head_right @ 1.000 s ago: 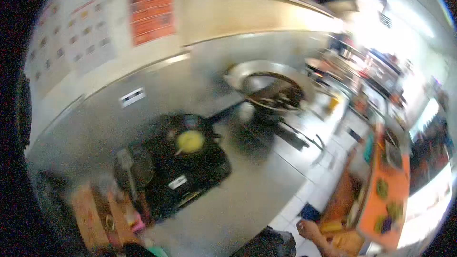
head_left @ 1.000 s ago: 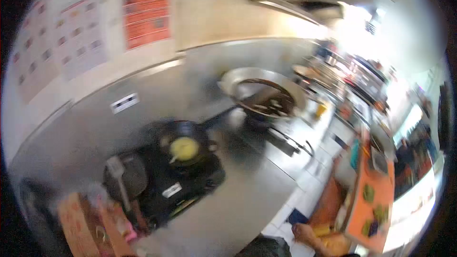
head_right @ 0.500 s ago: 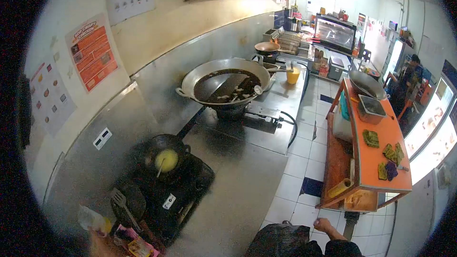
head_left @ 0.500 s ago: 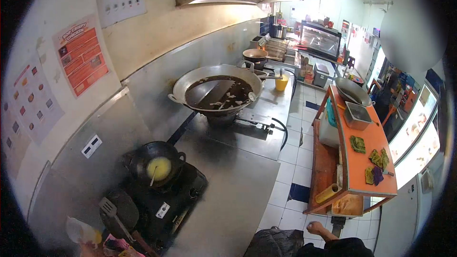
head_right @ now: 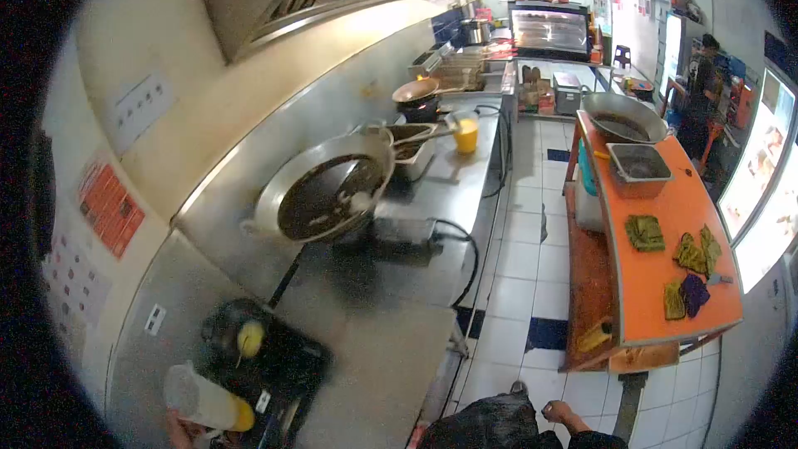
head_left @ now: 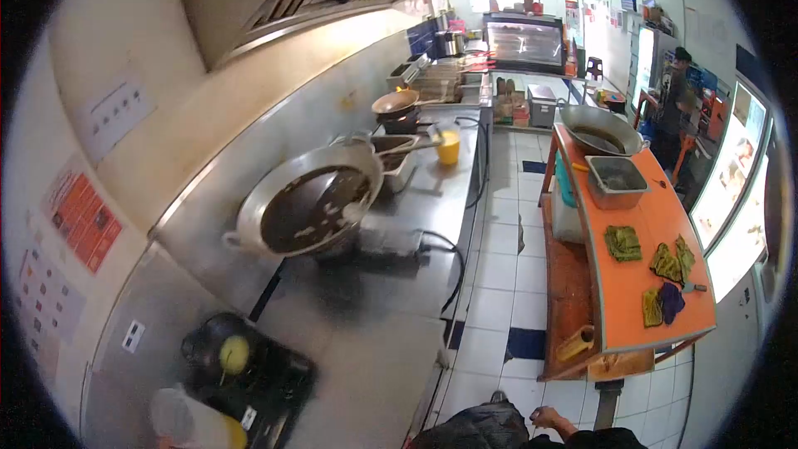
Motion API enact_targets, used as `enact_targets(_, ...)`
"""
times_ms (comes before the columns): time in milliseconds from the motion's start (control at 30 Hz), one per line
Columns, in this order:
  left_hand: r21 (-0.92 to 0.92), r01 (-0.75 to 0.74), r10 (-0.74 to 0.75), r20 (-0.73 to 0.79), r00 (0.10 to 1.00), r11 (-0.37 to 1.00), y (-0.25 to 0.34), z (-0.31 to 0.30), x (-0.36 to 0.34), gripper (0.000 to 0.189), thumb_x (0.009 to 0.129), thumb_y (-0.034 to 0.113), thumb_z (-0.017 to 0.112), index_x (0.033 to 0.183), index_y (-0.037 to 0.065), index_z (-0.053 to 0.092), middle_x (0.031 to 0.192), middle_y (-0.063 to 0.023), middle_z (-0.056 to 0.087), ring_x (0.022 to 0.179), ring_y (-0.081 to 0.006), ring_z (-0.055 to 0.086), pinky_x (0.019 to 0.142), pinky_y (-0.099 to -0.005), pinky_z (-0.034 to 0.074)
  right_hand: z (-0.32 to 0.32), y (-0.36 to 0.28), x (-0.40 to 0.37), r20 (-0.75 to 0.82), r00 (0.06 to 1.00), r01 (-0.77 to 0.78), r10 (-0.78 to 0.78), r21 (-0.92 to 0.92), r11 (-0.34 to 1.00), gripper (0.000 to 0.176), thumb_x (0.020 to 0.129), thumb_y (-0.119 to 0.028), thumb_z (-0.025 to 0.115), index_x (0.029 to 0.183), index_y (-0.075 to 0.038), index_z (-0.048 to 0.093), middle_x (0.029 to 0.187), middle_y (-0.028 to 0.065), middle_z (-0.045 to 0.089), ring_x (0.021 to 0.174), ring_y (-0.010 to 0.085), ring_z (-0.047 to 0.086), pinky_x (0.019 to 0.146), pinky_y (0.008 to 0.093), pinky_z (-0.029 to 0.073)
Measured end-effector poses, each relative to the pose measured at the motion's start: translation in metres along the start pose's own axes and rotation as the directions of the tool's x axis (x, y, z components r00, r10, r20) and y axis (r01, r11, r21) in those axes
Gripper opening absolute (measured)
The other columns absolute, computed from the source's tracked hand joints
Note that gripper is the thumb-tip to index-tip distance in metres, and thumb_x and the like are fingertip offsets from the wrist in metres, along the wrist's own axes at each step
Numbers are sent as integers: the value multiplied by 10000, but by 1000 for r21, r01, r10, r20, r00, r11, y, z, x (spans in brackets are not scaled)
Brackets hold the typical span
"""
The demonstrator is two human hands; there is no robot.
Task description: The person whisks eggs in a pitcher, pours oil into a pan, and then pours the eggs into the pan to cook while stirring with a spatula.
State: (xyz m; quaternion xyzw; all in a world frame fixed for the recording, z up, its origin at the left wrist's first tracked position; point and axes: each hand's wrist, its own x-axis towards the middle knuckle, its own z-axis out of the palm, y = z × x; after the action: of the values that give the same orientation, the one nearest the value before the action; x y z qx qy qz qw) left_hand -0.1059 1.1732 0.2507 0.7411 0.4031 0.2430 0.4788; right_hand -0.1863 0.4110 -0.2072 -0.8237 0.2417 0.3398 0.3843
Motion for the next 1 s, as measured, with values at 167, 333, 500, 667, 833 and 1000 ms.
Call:
enact_targets(167,-159,80,-13,383,924,984,28,209,-89,302,858,305,502,744,35,572,614,-66,561,533,-212,588,485,-369,490,-96,27,91,-274,920,229,-280,-204,952,291,753,-282,558,897,-52,662,814,189,657,766,358,629,728,411,499)
enact_targets(333,-270,112,77,603,794,956,93,429,-233,322,864,304,502,667,50,531,602,-66,558,564,-202,604,611,-356,522,-240,-62,99,-539,805,286,-248,-15,958,295,825,-261,543,918,3,634,839,204,645,801,350,628,740,418,490)
enact_targets(500,-162,155,33,787,616,975,153,611,-272,403,870,320,509,567,54,486,598,-84,561,632,-194,620,660,-309,491,-326,-116,134,-664,695,449,-276,102,888,244,847,-211,589,952,7,618,827,157,656,775,267,643,708,350,494)
enact_targets(667,-229,218,74,832,550,949,184,793,-269,433,869,321,513,524,65,460,593,-86,561,640,-200,620,679,-325,473,-387,-135,177,-639,747,343,-181,139,929,255,858,-231,567,972,-10,623,911,172,661,784,280,647,706,377,500)
enact_targets(833,-130,138,0,728,685,982,196,940,-232,494,869,373,462,675,-37,659,681,-104,639,706,-192,620,701,-317,457,-449,-139,236,-529,848,85,15,165,983,246,860,-223,567,975,-13,623,926,183,654,821,282,641,712,384,499)
enact_targets(1000,19,-65,39,611,791,998,202,1036,-193,528,866,404,426,736,-32,694,741,-134,678,746,-218,637,720,-335,461,-526,-186,292,-708,705,257,-44,197,946,216,903,-219,544,925,-13,606,679,109,599,596,221,575,580,340,455)
